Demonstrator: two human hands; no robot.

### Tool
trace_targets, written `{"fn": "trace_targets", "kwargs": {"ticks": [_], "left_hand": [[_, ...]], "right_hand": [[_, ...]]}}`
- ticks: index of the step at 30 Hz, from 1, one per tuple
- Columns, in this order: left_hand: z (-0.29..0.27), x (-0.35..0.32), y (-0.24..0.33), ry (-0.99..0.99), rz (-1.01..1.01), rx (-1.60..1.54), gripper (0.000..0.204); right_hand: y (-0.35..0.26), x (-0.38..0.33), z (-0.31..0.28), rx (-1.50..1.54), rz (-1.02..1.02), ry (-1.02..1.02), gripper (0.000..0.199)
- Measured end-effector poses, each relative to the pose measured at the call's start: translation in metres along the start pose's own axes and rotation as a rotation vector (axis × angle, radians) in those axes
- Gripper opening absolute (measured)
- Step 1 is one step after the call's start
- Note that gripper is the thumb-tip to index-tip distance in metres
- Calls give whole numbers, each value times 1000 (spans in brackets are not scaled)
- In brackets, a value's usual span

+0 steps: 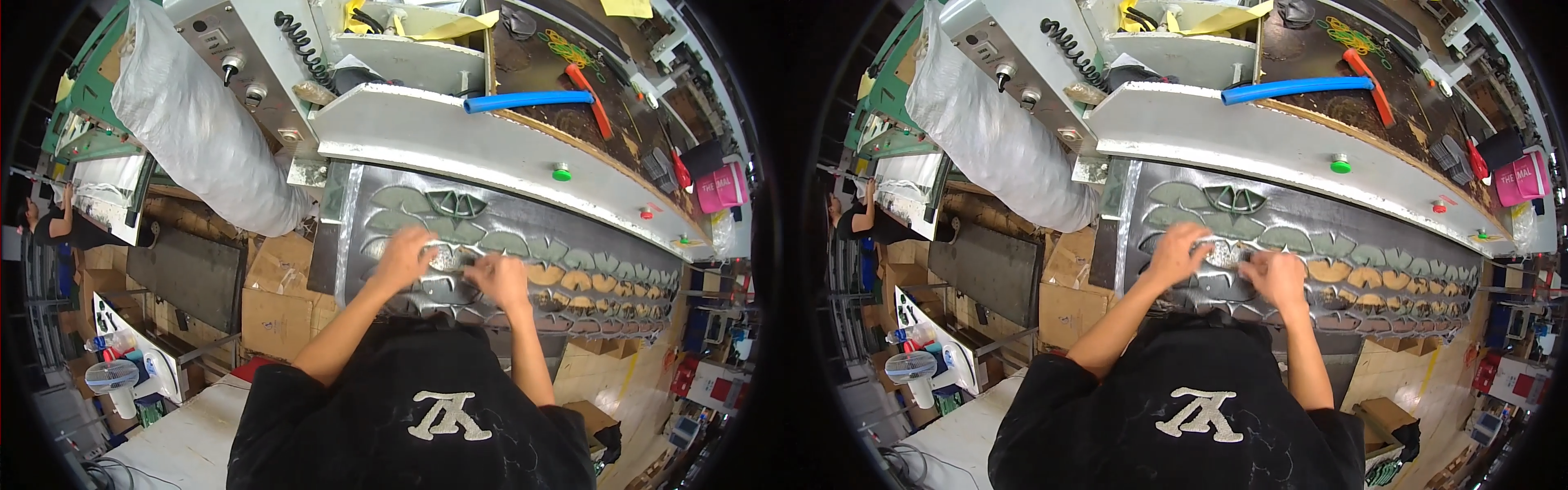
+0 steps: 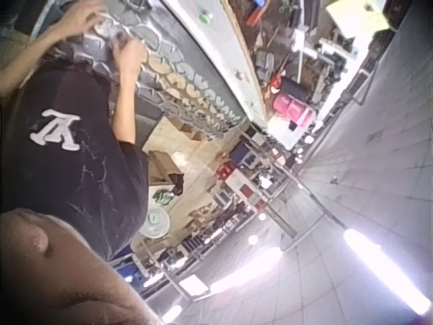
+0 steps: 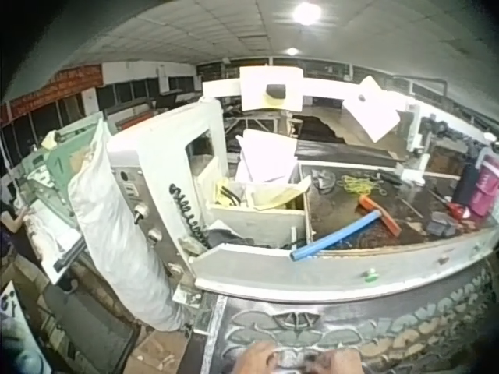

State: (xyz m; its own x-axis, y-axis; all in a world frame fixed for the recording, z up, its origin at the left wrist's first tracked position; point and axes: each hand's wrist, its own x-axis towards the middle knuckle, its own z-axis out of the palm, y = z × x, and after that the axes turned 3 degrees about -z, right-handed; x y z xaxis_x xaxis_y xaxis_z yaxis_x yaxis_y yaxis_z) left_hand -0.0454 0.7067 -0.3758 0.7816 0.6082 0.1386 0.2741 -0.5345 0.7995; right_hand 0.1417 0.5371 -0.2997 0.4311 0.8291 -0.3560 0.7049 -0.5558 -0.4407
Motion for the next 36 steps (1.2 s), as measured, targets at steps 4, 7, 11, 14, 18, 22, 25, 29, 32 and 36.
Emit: {"fn": "trace_targets", "kwargs": {"ticks": [4, 7, 11, 14, 18, 22, 25, 29, 32, 36], "left_hand": [[1, 28, -37, 206, -6, 144, 52], [12, 18, -58, 17, -70, 306, 63], [15, -12, -67, -3, -67, 270, 59], [14, -19, -63, 98, -18, 310, 51], [23, -34, -14, 153, 0, -191, 37], [20, -60, 69, -137, -24, -623, 47], [26, -72, 89, -83, -138, -619, 41], [22, -72, 94, -111, -108, -562, 31], [36, -81, 97, 116, -256, -746, 28], [47, -77, 92, 145, -388, -441, 37]], "right_hand": [[-24, 77, 15, -57, -413, 383, 65], [-14, 95, 48, -146, -491, 188, 67], [-9, 42, 75, -107, -453, 229, 63], [-11, -5, 86, 253, -405, 721, 65], [3, -66, 106, 910, -172, 747, 64], [-8, -101, 110, 1044, -105, 592, 53], [-24, -111, 111, 929, -159, 532, 42], [-25, -116, 101, 923, -173, 434, 45], [-22, -110, 99, 1051, -225, 400, 45], [-13, -98, 86, 1035, -230, 352, 51]]}}
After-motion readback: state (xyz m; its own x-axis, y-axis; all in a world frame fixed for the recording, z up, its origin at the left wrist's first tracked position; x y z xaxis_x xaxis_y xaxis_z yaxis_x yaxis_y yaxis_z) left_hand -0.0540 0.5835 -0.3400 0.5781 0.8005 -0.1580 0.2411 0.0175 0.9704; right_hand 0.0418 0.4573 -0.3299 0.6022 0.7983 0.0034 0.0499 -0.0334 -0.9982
